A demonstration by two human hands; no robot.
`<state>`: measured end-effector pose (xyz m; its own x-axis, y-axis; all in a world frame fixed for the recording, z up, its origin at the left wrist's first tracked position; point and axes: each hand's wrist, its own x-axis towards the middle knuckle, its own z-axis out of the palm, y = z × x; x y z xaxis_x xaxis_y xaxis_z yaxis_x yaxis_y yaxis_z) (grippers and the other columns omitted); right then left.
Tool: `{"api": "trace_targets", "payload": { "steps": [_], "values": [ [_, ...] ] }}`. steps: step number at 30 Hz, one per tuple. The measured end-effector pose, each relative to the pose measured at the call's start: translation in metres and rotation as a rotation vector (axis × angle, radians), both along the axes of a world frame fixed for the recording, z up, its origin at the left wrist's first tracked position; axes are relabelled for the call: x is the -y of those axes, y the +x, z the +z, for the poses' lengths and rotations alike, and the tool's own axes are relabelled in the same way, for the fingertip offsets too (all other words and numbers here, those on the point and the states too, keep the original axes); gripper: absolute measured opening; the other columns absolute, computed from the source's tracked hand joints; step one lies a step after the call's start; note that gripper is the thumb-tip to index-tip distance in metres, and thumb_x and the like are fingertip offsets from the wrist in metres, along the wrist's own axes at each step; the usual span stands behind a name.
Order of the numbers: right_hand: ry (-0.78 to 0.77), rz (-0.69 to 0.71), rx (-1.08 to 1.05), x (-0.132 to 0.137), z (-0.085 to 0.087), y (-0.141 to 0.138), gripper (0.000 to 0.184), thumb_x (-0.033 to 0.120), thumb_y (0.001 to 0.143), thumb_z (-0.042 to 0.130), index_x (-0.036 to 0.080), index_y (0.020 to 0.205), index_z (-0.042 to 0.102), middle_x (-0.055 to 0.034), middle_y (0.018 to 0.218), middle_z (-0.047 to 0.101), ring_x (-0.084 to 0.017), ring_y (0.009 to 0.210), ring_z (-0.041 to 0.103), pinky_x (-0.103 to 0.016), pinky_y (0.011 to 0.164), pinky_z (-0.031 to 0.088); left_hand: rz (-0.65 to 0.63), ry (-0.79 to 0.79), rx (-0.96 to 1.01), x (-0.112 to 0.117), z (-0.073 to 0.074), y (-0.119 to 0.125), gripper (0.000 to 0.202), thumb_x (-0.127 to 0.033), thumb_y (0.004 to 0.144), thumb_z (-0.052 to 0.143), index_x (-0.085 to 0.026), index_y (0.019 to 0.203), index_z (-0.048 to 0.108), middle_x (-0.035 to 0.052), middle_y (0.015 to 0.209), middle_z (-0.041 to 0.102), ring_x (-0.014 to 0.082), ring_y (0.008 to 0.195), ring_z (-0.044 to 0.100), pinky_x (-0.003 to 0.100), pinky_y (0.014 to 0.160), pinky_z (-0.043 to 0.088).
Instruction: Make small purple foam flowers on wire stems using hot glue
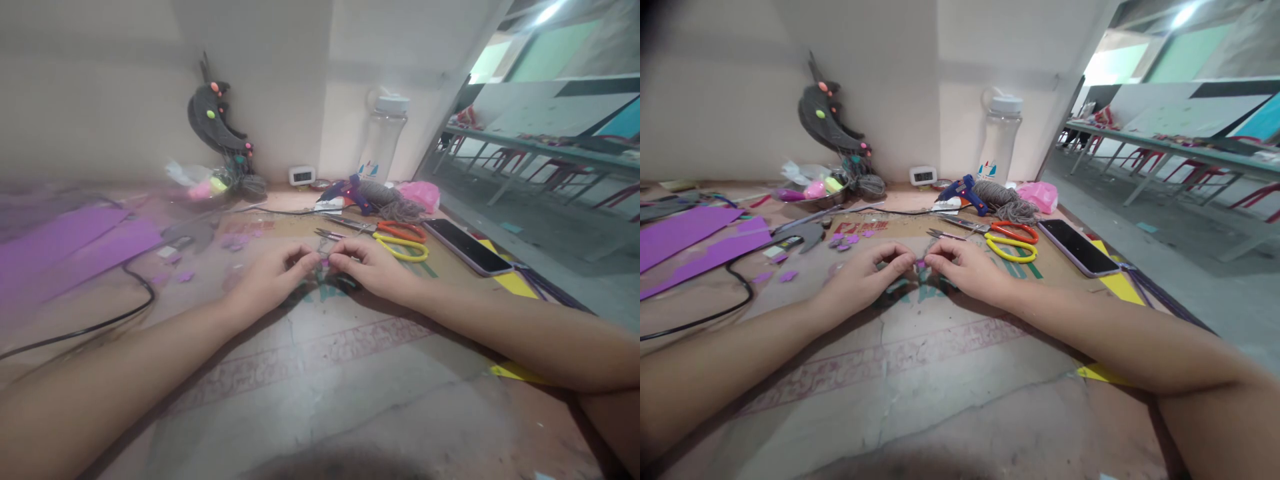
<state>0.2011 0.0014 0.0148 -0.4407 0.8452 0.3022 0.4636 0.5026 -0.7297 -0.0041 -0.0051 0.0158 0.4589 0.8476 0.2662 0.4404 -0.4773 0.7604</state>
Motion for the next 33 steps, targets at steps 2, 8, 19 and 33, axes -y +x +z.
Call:
{"api": "trace_targets", "payload": {
  "steps": [2, 8, 19, 33],
  "values": [
    [0.027, 0.008, 0.028, -0.0003, 0.0004, 0.0000, 0.018, 0.026, 0.091, 0.056, 0.017, 0.077, 0.064, -0.0006, 0.075, 0.066, -0.013, 0.071, 0.059, -0.025, 0.068, 0.044, 0.007, 0.018, -0.009, 0.0002, 0.0003, 0.0000, 0.030, -0.039, 0.095, 0.047, -0.019, 0.080, 0.063, 0.0012, 0.078, 0.068, 0.0172, 0.078, 0.062, 0.028, 0.074, 0.046],
    [0.021, 0.006, 0.030, -0.0004, 0.0007, 0.0002, 0.018, 0.026, 0.091, 0.056, 0.017, 0.079, 0.065, -0.0010, 0.077, 0.067, -0.013, 0.074, 0.060, -0.026, 0.071, 0.045, -0.020, 0.030, -0.046, 0.0004, -0.0027, -0.0005, 0.024, -0.036, 0.092, 0.051, -0.021, 0.080, 0.065, 0.0004, 0.077, 0.069, 0.0160, 0.074, 0.061, 0.026, 0.069, 0.045],
    [-0.018, 0.039, -0.016, -0.0012, -0.0006, 0.0011, 0.022, 0.030, 0.093, 0.053, 0.016, 0.082, 0.065, -0.0018, 0.078, 0.066, -0.013, 0.073, 0.060, -0.025, 0.069, 0.046, -0.029, 0.008, -0.050, -0.0003, -0.0038, 0.0006, 0.025, -0.037, 0.092, 0.050, -0.020, 0.081, 0.065, 0.0007, 0.077, 0.070, 0.0163, 0.074, 0.062, 0.026, 0.068, 0.046],
    [-0.062, -0.011, -0.033, -0.0011, -0.0002, -0.0005, 0.016, 0.028, 0.089, 0.058, 0.017, 0.080, 0.065, -0.0013, 0.079, 0.068, -0.013, 0.073, 0.061, -0.026, 0.070, 0.047, 0.005, -0.009, -0.046, 0.0000, -0.0011, -0.0002, 0.032, -0.040, 0.095, 0.047, -0.020, 0.077, 0.062, 0.0006, 0.075, 0.066, 0.0167, 0.074, 0.060, 0.027, 0.070, 0.044]
  ]
}}
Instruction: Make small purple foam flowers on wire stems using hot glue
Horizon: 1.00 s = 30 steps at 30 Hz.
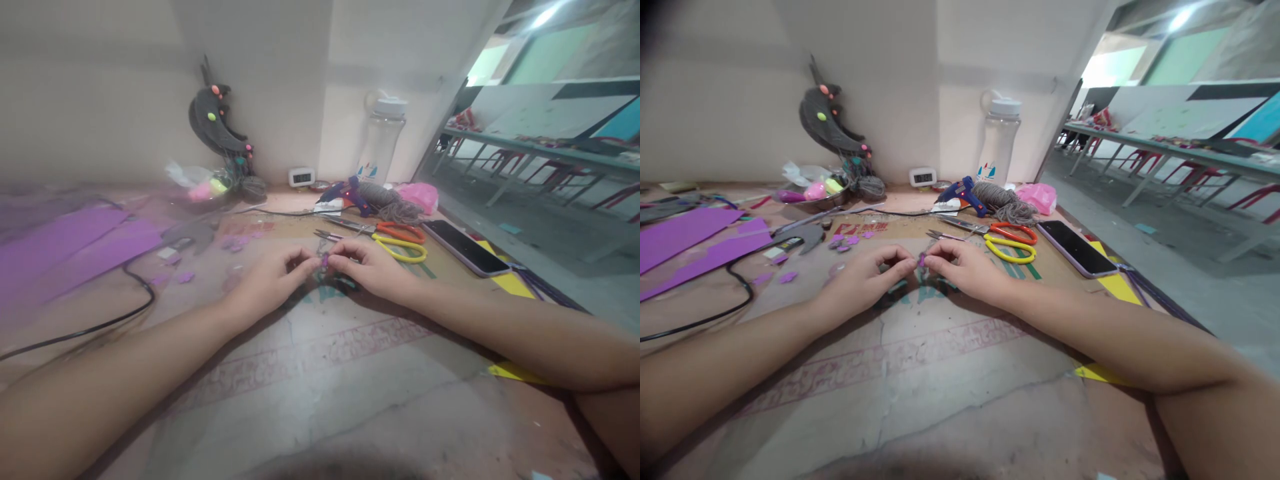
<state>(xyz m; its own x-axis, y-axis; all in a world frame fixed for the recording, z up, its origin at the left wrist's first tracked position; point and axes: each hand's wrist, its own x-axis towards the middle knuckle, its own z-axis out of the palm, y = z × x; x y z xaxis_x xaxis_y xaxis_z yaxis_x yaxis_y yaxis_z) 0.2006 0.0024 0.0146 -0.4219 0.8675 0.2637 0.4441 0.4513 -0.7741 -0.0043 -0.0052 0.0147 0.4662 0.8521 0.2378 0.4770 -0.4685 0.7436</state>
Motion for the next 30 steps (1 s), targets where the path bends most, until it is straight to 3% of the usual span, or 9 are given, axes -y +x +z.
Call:
{"api": "trace_targets", "payload": {
  "steps": [7, 11, 16, 24, 30],
  "values": [
    [-0.035, 0.018, -0.035, -0.0004, -0.0014, 0.0002, 0.018, 0.030, 0.089, 0.058, 0.016, 0.079, 0.064, -0.0015, 0.078, 0.066, -0.013, 0.071, 0.059, -0.026, 0.068, 0.047, 0.065, 0.024, 0.066, -0.0014, -0.0014, -0.0007, 0.032, -0.042, 0.095, 0.046, -0.020, 0.079, 0.062, 0.0010, 0.077, 0.066, 0.0167, 0.074, 0.060, 0.027, 0.070, 0.045],
    [-0.004, 0.014, 0.001, 0.0002, 0.0000, 0.0002, 0.018, 0.031, 0.089, 0.058, 0.017, 0.080, 0.064, -0.0018, 0.078, 0.067, -0.014, 0.072, 0.060, -0.027, 0.069, 0.046, 0.067, 0.037, 0.099, -0.0024, -0.0022, -0.0003, 0.021, -0.033, 0.092, 0.050, -0.022, 0.092, 0.067, 0.0014, 0.087, 0.072, 0.0176, 0.081, 0.064, 0.028, 0.076, 0.048],
    [0.034, -0.006, 0.045, 0.0004, 0.0009, -0.0002, 0.017, 0.030, 0.089, 0.058, 0.017, 0.081, 0.065, -0.0022, 0.079, 0.069, -0.014, 0.074, 0.061, -0.027, 0.071, 0.046, 0.098, 0.061, 0.058, -0.0032, -0.0015, 0.0001, 0.020, -0.027, 0.090, 0.052, -0.022, 0.094, 0.071, 0.0013, 0.086, 0.073, 0.0184, 0.082, 0.065, 0.029, 0.079, 0.049],
    [0.076, -0.016, 0.070, -0.0015, -0.0006, 0.0004, 0.017, 0.028, 0.090, 0.058, 0.017, 0.079, 0.066, -0.0017, 0.077, 0.068, -0.014, 0.074, 0.060, -0.027, 0.070, 0.045, 0.047, 0.024, 0.047, -0.0041, -0.0022, -0.0010, 0.022, -0.032, 0.093, 0.054, -0.019, 0.086, 0.071, 0.0004, 0.081, 0.072, 0.0151, 0.075, 0.063, 0.026, 0.072, 0.048],
    [0.070, -0.010, 0.078, -0.0009, 0.0002, -0.0001, 0.018, 0.027, 0.090, 0.058, 0.017, 0.079, 0.066, -0.0008, 0.076, 0.068, -0.013, 0.073, 0.060, -0.026, 0.071, 0.045, 0.007, 0.077, 0.060, -0.0030, -0.0042, -0.0009, 0.015, -0.033, 0.091, 0.059, -0.021, 0.095, 0.068, 0.0000, 0.086, 0.071, 0.0149, 0.078, 0.063, 0.026, 0.070, 0.048]
  ]
}}
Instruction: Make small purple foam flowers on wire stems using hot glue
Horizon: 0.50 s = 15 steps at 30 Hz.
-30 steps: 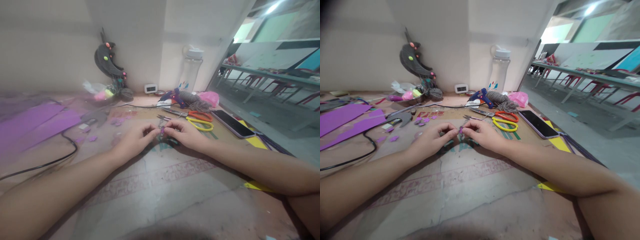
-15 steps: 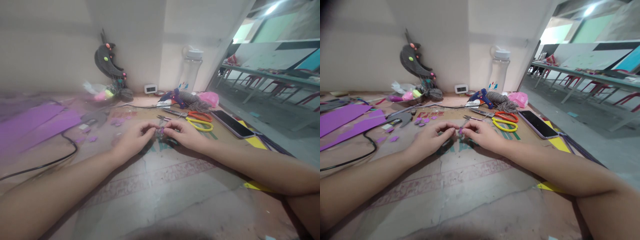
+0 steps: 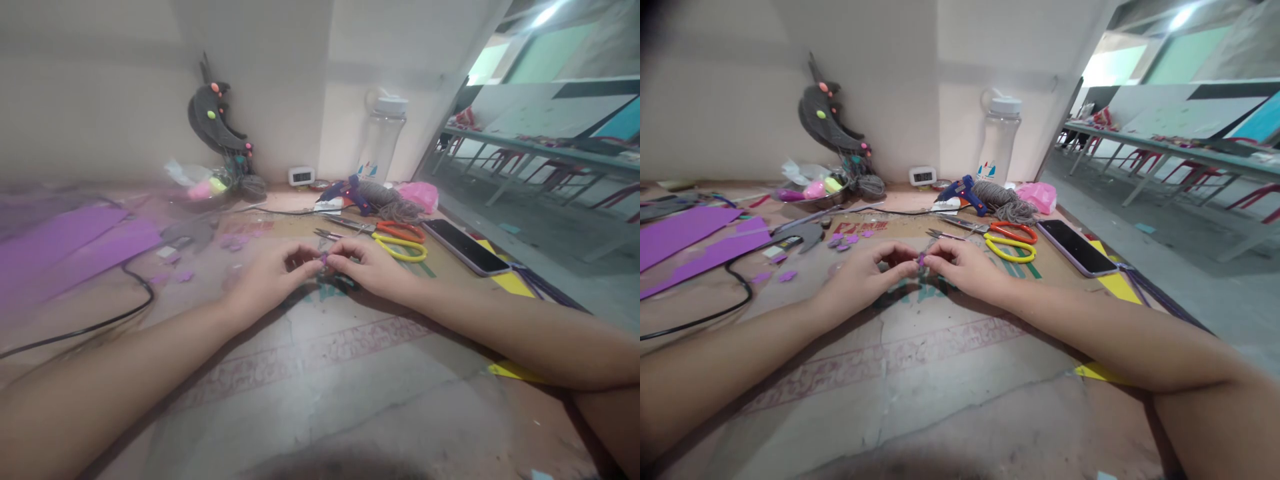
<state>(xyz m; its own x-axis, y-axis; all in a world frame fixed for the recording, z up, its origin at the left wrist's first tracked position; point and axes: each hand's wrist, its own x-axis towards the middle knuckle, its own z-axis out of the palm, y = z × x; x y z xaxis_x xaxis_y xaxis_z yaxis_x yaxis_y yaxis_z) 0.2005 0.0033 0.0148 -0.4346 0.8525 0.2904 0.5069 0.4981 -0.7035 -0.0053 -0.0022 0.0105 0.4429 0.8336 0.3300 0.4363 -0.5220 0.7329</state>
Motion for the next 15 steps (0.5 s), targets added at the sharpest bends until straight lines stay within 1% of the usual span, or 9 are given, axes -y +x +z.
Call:
{"api": "trace_targets", "payload": {
  "steps": [2, 4, 6, 8, 12, 15],
  "values": [
    [-0.007, 0.008, 0.008, -0.0001, 0.0006, 0.0000, 0.018, 0.027, 0.091, 0.057, 0.017, 0.079, 0.066, -0.0006, 0.075, 0.067, -0.013, 0.072, 0.060, -0.026, 0.070, 0.045, 0.034, 0.080, -0.011, 0.0010, -0.0003, 0.0005, 0.013, -0.030, 0.088, 0.064, -0.020, 0.096, 0.065, -0.0004, 0.084, 0.068, 0.0142, 0.076, 0.061, 0.026, 0.068, 0.047],
    [-0.006, 0.014, 0.023, -0.0001, 0.0010, 0.0001, 0.018, 0.027, 0.091, 0.057, 0.017, 0.078, 0.066, -0.0004, 0.076, 0.067, -0.013, 0.072, 0.060, -0.025, 0.070, 0.044, 0.044, 0.190, -0.030, 0.0015, -0.0015, 0.0004, 0.012, -0.027, 0.086, 0.068, -0.019, 0.093, 0.064, -0.0005, 0.084, 0.066, 0.0140, 0.077, 0.060, 0.026, 0.069, 0.047],
    [0.024, 0.022, 0.034, 0.0003, 0.0009, 0.0002, 0.018, 0.027, 0.091, 0.058, 0.017, 0.079, 0.066, -0.0004, 0.076, 0.067, -0.013, 0.073, 0.059, -0.025, 0.070, 0.044, 0.021, 0.286, -0.050, 0.0015, -0.0035, -0.0004, 0.010, -0.026, 0.086, 0.069, -0.020, 0.091, 0.064, -0.0001, 0.088, 0.065, 0.0143, 0.082, 0.060, 0.026, 0.072, 0.047],
    [0.081, 0.034, 0.036, 0.0016, 0.0004, 0.0001, 0.017, 0.027, 0.090, 0.058, 0.017, 0.079, 0.066, -0.0005, 0.077, 0.066, -0.013, 0.074, 0.059, -0.024, 0.070, 0.043, -0.001, 0.350, -0.065, 0.0015, -0.0057, -0.0016, 0.009, -0.027, 0.087, 0.068, -0.020, 0.092, 0.064, 0.0002, 0.091, 0.065, 0.0146, 0.085, 0.060, 0.026, 0.075, 0.047],
    [0.171, 0.069, 0.045, 0.0059, -0.0013, -0.0006, 0.015, 0.025, 0.090, 0.058, 0.016, 0.081, 0.066, -0.0009, 0.076, 0.066, -0.012, 0.072, 0.058, -0.023, 0.068, 0.043, -0.008, 0.404, -0.076, 0.0024, -0.0071, -0.0032, 0.009, -0.028, 0.088, 0.067, -0.021, 0.093, 0.064, 0.0000, 0.091, 0.064, 0.0150, 0.086, 0.060, 0.028, 0.077, 0.047],
    [0.230, 0.077, 0.067, 0.0078, -0.0028, -0.0008, 0.015, 0.024, 0.091, 0.057, 0.015, 0.083, 0.066, -0.0018, 0.077, 0.066, -0.012, 0.072, 0.058, -0.023, 0.068, 0.043, -0.010, 0.406, -0.080, 0.0037, -0.0062, -0.0030, 0.010, -0.029, 0.088, 0.068, -0.021, 0.091, 0.064, 0.0000, 0.090, 0.065, 0.0151, 0.085, 0.060, 0.028, 0.078, 0.047]
  ]
}}
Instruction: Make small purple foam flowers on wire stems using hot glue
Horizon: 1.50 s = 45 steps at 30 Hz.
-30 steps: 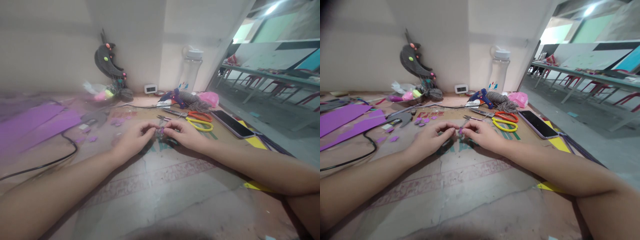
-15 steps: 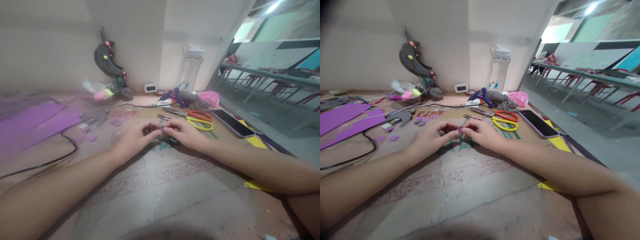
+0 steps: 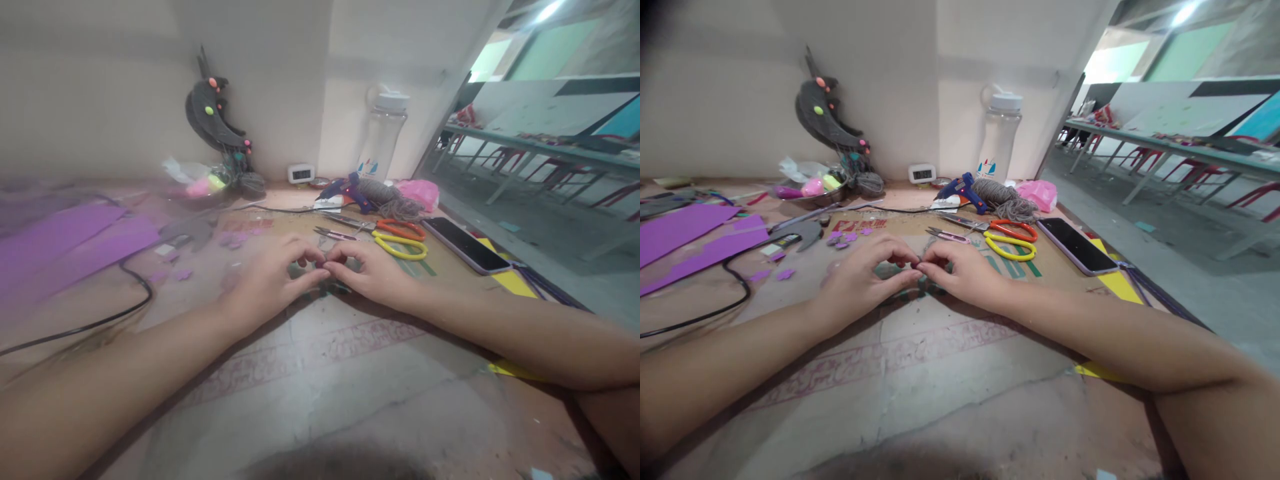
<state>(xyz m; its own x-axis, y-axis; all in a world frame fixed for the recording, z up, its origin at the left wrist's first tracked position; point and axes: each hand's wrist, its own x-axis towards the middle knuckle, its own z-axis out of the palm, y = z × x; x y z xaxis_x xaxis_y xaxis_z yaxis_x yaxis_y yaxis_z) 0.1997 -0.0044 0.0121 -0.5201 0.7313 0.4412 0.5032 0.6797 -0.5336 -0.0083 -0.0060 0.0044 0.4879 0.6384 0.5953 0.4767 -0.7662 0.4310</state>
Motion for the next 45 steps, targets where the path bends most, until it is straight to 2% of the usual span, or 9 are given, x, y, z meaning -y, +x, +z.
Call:
{"api": "trace_targets", "payload": {
  "steps": [6, 12, 15, 18, 23, 29, 36, 41, 45],
  "values": [
    [0.195, 0.022, 0.064, 0.000, -0.003, 0.001, 0.012, 0.019, 0.089, 0.058, 0.016, 0.078, 0.063, -0.0016, 0.074, 0.065, -0.013, 0.070, 0.056, -0.025, 0.069, 0.041, -0.017, -0.037, -0.004, 0.001, 0.000, 0.001, 0.012, -0.031, 0.091, 0.064, -0.020, 0.088, 0.064, 0.0003, 0.088, 0.066, 0.0150, 0.084, 0.061, 0.028, 0.076, 0.046],
    [0.279, 0.023, 0.121, 0.001, -0.003, 0.001, 0.014, 0.020, 0.089, 0.060, 0.017, 0.076, 0.062, -0.0018, 0.073, 0.065, -0.014, 0.069, 0.055, -0.026, 0.070, 0.040, -0.015, -0.102, -0.027, 0.001, 0.001, 0.002, 0.010, -0.024, 0.092, 0.059, -0.019, 0.084, 0.061, -0.0003, 0.084, 0.065, 0.0150, 0.082, 0.059, 0.028, 0.076, 0.044],
    [0.226, 0.014, 0.106, 0.000, -0.003, 0.000, 0.015, 0.022, 0.089, 0.060, 0.017, 0.076, 0.063, -0.0015, 0.073, 0.066, -0.013, 0.068, 0.055, -0.025, 0.069, 0.040, 0.003, -0.106, -0.020, 0.002, 0.002, 0.002, 0.010, -0.023, 0.094, 0.054, -0.020, 0.086, 0.059, -0.0006, 0.083, 0.062, 0.0148, 0.080, 0.057, 0.028, 0.074, 0.044],
    [0.162, -0.006, 0.064, -0.001, -0.002, 0.000, 0.015, 0.023, 0.090, 0.059, 0.017, 0.077, 0.064, -0.0010, 0.072, 0.066, -0.013, 0.068, 0.056, -0.024, 0.068, 0.041, 0.082, -0.113, 0.036, 0.003, 0.002, 0.001, 0.015, -0.026, 0.098, 0.045, -0.020, 0.088, 0.054, -0.0004, 0.082, 0.059, 0.0149, 0.079, 0.055, 0.028, 0.073, 0.043],
    [0.088, -0.034, 0.014, -0.004, -0.002, 0.000, 0.017, 0.026, 0.091, 0.058, 0.017, 0.078, 0.064, -0.0009, 0.073, 0.067, -0.012, 0.068, 0.058, -0.024, 0.067, 0.042, 0.168, -0.214, 0.018, 0.001, 0.003, -0.001, 0.034, -0.033, 0.102, 0.034, -0.021, 0.074, 0.049, -0.0005, 0.071, 0.053, 0.0164, 0.071, 0.051, 0.030, 0.064, 0.040],
    [0.052, -0.058, 0.008, -0.003, 0.000, 0.001, 0.019, 0.030, 0.092, 0.057, 0.018, 0.080, 0.066, -0.0009, 0.076, 0.068, -0.013, 0.071, 0.058, -0.025, 0.069, 0.042, 0.101, -0.231, 0.032, -0.002, 0.006, 0.002, 0.025, -0.031, 0.099, 0.043, -0.020, 0.086, 0.061, 0.0013, 0.084, 0.065, 0.0179, 0.083, 0.059, 0.029, 0.073, 0.045],
    [-0.010, -0.073, -0.043, -0.005, 0.000, 0.002, 0.018, 0.030, 0.091, 0.059, 0.018, 0.079, 0.066, -0.0008, 0.077, 0.068, -0.013, 0.072, 0.059, -0.024, 0.069, 0.043, 0.010, -0.232, 0.009, -0.002, 0.005, 0.003, 0.022, -0.032, 0.096, 0.050, -0.020, 0.082, 0.063, 0.0005, 0.083, 0.067, 0.0169, 0.081, 0.060, 0.029, 0.077, 0.045],
    [-0.021, -0.033, -0.015, -0.004, 0.000, 0.003, 0.021, 0.029, 0.094, 0.054, 0.017, 0.081, 0.066, -0.0008, 0.077, 0.068, -0.013, 0.072, 0.060, -0.024, 0.070, 0.044, 0.012, -0.273, 0.017, -0.003, 0.006, 0.003, 0.024, -0.030, 0.095, 0.049, -0.020, 0.078, 0.062, 0.0006, 0.080, 0.066, 0.0171, 0.081, 0.060, 0.030, 0.078, 0.045],
    [0.017, -0.101, -0.012, -0.009, 0.005, 0.011, 0.020, 0.030, 0.096, 0.051, 0.017, 0.092, 0.066, -0.0030, 0.085, 0.070, -0.015, 0.078, 0.063, -0.026, 0.071, 0.046, 0.048, -0.342, 0.056, -0.003, 0.008, 0.003, 0.027, -0.032, 0.095, 0.048, -0.019, 0.077, 0.062, 0.0000, 0.075, 0.064, 0.0163, 0.075, 0.059, 0.028, 0.071, 0.043]
  ]
}}
